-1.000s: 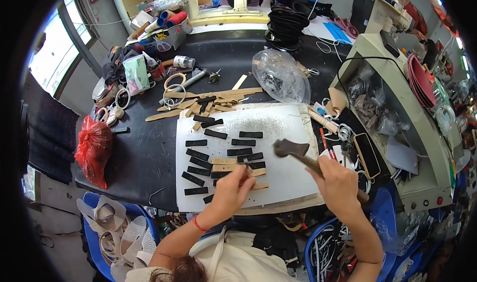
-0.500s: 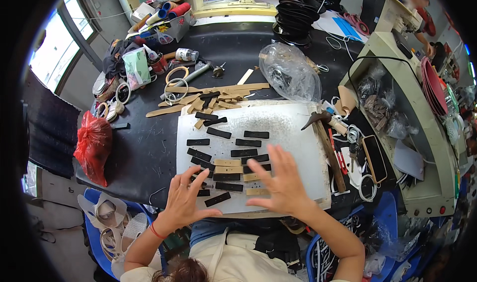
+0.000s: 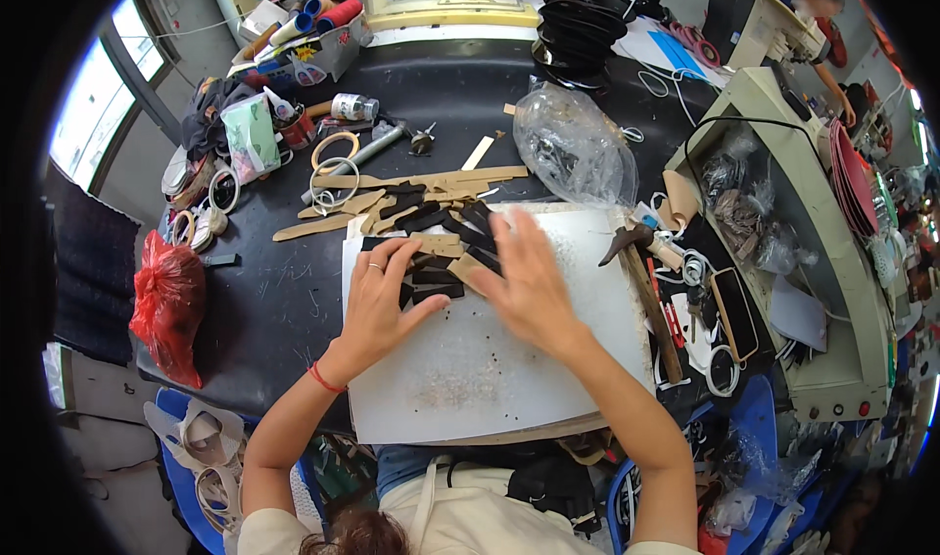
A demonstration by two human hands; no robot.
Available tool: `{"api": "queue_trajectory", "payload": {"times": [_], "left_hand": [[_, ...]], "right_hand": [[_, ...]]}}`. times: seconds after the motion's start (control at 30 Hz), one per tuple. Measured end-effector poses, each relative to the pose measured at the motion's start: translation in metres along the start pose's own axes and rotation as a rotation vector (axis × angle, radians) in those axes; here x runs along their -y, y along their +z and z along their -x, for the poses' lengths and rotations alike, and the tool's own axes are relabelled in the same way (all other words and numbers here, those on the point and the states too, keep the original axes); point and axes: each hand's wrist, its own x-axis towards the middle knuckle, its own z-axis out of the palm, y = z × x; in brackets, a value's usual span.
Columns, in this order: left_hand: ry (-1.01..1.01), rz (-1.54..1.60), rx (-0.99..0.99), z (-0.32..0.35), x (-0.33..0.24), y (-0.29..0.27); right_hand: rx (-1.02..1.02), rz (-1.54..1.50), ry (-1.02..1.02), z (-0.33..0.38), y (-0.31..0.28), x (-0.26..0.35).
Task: The person assembles small shoe components by hammering metal pins into black rectangular pieces placed on wooden blocks. They then use red-handled scissors to trim excess material from the assembled parts. The finished pieces are placed into a clear plastic bag.
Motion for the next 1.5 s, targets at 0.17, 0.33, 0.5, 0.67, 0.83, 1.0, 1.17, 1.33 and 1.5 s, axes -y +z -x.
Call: {"api": "queue_trajectory", "payload": {"times": [0.17, 0.33, 0.5, 0.67, 0.83, 1.0, 1.17, 1.33, 1.5], "left_hand": [[-0.186, -0.086, -0.070, 0.008, 0.012, -0.025], [-0.278, -0.286, -0.119, 0.038, 0.072, -0.042], [-0.403, -0.311, -0.004, 0.081, 0.111, -0.059], [-0.271, -0.121, -0.130, 0.016, 0.061, -0.051], [-0.038, -0.031, -0.111, -0.034, 0.024, -0.051], [0.146, 0.078, -0.003, -0.081, 0.002, -0.028], [0.283, 0.220, 0.037, -0.117, -0.034, 0.004], [0.294, 0.430, -0.051, -0.126, -0.083, 0.025], [0.280, 0.447, -0.245, -0.133, -0.152, 0.017]], "right_hand": [[0.025, 0.263, 0.206, 0.090, 0.003, 0.020], [0.230, -0.259, -0.303, 0.114, 0.054, 0.142], [-0.220, -0.154, -0.239, 0.015, 0.000, 0.063], [-0.044, -0.039, 0.094, -0.110, -0.055, -0.090], [0.117, 0.625, 0.410, -0.145, -0.067, -0.147], [0.262, 0.564, 0.422, -0.153, -0.085, -0.169], [-0.018, 0.391, 0.386, -0.164, -0.172, -0.100], [-0.210, 0.203, 0.289, -0.139, -0.245, -0.023], [0.049, -0.125, 0.368, -0.080, -0.233, 0.059]]}}
